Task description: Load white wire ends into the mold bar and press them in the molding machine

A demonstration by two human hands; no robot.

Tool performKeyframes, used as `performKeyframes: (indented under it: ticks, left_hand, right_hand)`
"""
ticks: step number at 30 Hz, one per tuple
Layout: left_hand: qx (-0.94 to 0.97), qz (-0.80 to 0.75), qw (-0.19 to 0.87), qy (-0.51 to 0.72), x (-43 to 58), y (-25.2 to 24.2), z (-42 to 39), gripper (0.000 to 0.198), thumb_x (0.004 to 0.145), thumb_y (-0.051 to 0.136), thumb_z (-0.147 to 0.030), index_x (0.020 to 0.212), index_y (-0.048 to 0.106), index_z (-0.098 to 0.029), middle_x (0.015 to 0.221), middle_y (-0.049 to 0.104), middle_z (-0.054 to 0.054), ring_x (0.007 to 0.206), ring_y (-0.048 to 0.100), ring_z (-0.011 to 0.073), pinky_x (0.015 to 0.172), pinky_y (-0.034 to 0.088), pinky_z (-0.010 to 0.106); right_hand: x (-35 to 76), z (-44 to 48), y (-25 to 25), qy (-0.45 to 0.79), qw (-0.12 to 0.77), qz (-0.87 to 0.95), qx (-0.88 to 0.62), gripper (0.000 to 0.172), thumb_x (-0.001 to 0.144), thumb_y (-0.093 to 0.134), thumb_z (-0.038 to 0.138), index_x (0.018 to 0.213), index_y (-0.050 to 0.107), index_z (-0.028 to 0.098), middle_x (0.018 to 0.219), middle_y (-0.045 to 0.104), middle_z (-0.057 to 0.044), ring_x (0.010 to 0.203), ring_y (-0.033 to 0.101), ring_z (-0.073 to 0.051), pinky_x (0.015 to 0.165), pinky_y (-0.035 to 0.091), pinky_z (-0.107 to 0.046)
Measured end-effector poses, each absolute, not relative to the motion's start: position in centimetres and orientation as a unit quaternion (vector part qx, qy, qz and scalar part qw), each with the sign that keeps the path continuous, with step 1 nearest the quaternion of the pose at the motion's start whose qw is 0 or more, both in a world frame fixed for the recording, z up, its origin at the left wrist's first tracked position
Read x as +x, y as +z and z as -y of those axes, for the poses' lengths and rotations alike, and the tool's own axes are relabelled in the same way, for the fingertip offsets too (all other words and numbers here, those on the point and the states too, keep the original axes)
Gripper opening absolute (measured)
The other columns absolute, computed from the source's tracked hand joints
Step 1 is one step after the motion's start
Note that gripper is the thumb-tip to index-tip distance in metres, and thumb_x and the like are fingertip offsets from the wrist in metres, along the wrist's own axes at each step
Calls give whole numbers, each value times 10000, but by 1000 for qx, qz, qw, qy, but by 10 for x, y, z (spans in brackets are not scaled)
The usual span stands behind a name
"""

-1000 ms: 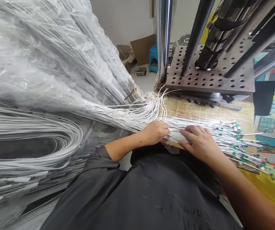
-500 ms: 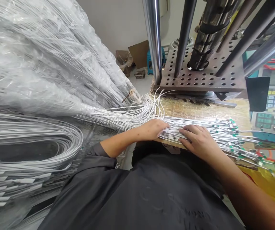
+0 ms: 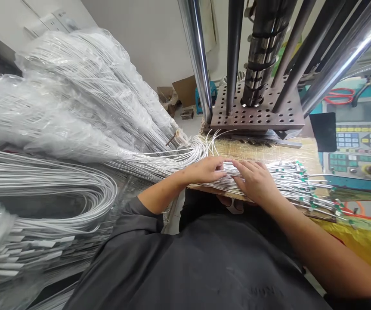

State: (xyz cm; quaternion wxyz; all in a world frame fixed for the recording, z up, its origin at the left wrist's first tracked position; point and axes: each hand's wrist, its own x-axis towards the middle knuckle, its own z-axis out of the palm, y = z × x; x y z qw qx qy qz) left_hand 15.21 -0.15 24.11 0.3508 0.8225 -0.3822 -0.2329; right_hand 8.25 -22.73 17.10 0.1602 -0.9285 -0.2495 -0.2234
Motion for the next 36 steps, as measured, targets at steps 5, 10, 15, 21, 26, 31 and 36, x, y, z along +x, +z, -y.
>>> performKeyframes:
  ticks: [5, 10, 15, 21, 26, 31, 36]
  left_hand:
    - [743, 316, 521, -277, 151, 261, -15, 598, 881, 698, -348, 1430, 505, -213, 827, 582, -16, 619, 515, 84, 600, 433, 229]
    - [749, 293, 542, -246, 150, 271, -30, 475, 898, 680, -425, 1287, 646, -153, 855, 611, 18, 677, 518, 91, 639, 422, 235]
    - [790, 389, 389, -271, 150, 283, -24, 329, 958, 569, -432, 998, 728, -147, 852, 663, 16, 794, 578, 134, 764, 446, 259]
    - [800, 380, 409, -220, 151, 287, -23, 360, 986, 510, -459, 970, 698, -152, 728, 604, -5, 676, 528, 119, 676, 431, 241]
    - [761, 365, 468, -262, 152, 274, -19, 357, 990, 531, -477, 873, 629, -154, 675, 599, -8, 644, 546, 111, 685, 447, 247]
    - [613, 298, 641, -353, 151, 256, -24, 323, 945, 640, -463, 910, 581, -147, 726, 581, -2, 578, 502, 80, 569, 387, 217]
    - [531, 213, 725, -384, 142, 240, -23, 333, 883, 740, -427, 909, 554, -152, 615, 488, -46, 507, 372, 50, 492, 258, 175]
  right_hand:
    - [83, 230, 181, -276, 179, 196, -924, 364, 904, 502, 138, 1222, 675, 175, 936, 759, -56, 865, 671, -217, 854, 423, -362]
    - [76, 247, 204, -348, 180, 115, -913, 299, 865, 563, 147, 1085, 746, 234, 1136, 742, -75, 1092, 641, -261, 963, 401, -406]
    - [76, 273, 201, -271, 102, 152, -945, 241, 851, 564, 161, 988, 750, 229, 1035, 762, -53, 1030, 637, -250, 915, 373, -409]
    - [60, 301, 177, -277, 54, 104, -954, 393, 897, 636, 492, 1116, 721, 176, 1029, 762, -101, 978, 655, -274, 921, 372, -414]
    - [50, 287, 167, -365, 73, 3, -928, 693, 832, 719, 585, 1378, 584, 180, 1387, 624, -180, 1206, 613, -348, 1048, 347, -495]
    - [30, 274, 168, -408, 203, -33, -890, 936, 722, 817, 618, 1499, 460, 239, 1477, 529, -196, 1302, 550, -390, 1086, 384, -570]
    - [25, 264, 164, -344, 422, -48, -838, 1113, 741, 847, 493, 1615, 190, 287, 1400, 582, -175, 1083, 680, -291, 826, 562, -446]
